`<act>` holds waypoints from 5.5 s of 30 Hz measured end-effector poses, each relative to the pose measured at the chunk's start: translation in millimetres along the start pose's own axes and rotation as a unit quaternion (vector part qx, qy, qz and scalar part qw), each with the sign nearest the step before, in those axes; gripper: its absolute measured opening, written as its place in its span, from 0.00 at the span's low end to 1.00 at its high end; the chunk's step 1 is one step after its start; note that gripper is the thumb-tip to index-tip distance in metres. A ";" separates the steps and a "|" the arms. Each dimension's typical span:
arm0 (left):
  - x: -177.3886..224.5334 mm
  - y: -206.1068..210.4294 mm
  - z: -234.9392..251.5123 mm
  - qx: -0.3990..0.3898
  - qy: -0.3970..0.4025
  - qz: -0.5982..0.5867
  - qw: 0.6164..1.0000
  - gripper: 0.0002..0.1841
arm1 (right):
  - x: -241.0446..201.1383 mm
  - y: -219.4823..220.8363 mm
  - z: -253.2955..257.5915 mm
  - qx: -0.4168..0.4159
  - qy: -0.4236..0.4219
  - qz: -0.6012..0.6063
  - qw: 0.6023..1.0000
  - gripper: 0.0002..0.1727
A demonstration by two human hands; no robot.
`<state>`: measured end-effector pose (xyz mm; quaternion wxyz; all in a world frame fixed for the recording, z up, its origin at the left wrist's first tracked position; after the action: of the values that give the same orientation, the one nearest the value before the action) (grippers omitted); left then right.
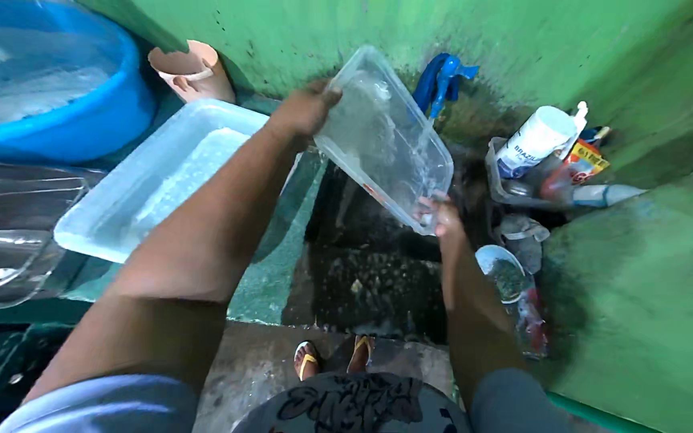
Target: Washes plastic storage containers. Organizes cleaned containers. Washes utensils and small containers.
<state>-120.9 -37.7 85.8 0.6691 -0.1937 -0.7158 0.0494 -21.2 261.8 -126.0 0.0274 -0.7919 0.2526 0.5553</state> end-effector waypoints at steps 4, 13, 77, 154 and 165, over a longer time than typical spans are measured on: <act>20.8 -6.6 3.7 0.010 0.016 0.052 0.998 0.28 | 18.3 24.2 5.0 0.025 -0.014 -0.016 0.999 0.24; -86.4 9.4 12.8 0.036 -0.106 -0.053 0.992 0.27 | -59.2 -36.3 -21.6 0.080 -0.023 -0.292 0.953 0.25; -105.8 41.4 15.8 -0.014 -0.106 -0.132 0.985 0.25 | -115.4 -12.5 5.6 0.110 -0.107 -0.270 0.951 0.41; -40.8 -41.5 -29.0 0.095 -0.052 -0.058 0.992 0.38 | -48.4 45.9 67.8 -0.035 -0.002 -0.400 0.916 0.29; -137.0 73.7 18.4 -0.013 -0.143 -0.180 0.973 0.27 | -238.8 -25.7 -16.2 0.073 -0.081 -0.591 0.800 0.22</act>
<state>-119.3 -13.5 -69.0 0.5553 -0.0610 -0.8276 -0.0542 -57.1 367.1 87.4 0.4282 -0.7352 -0.2275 0.4736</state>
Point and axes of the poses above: each hand's wrist, its own z-axis towards the middle knuckle, its own y-axis out of the palm, x = y × z, the point moved 4 cm from there along z, towards the middle knuckle
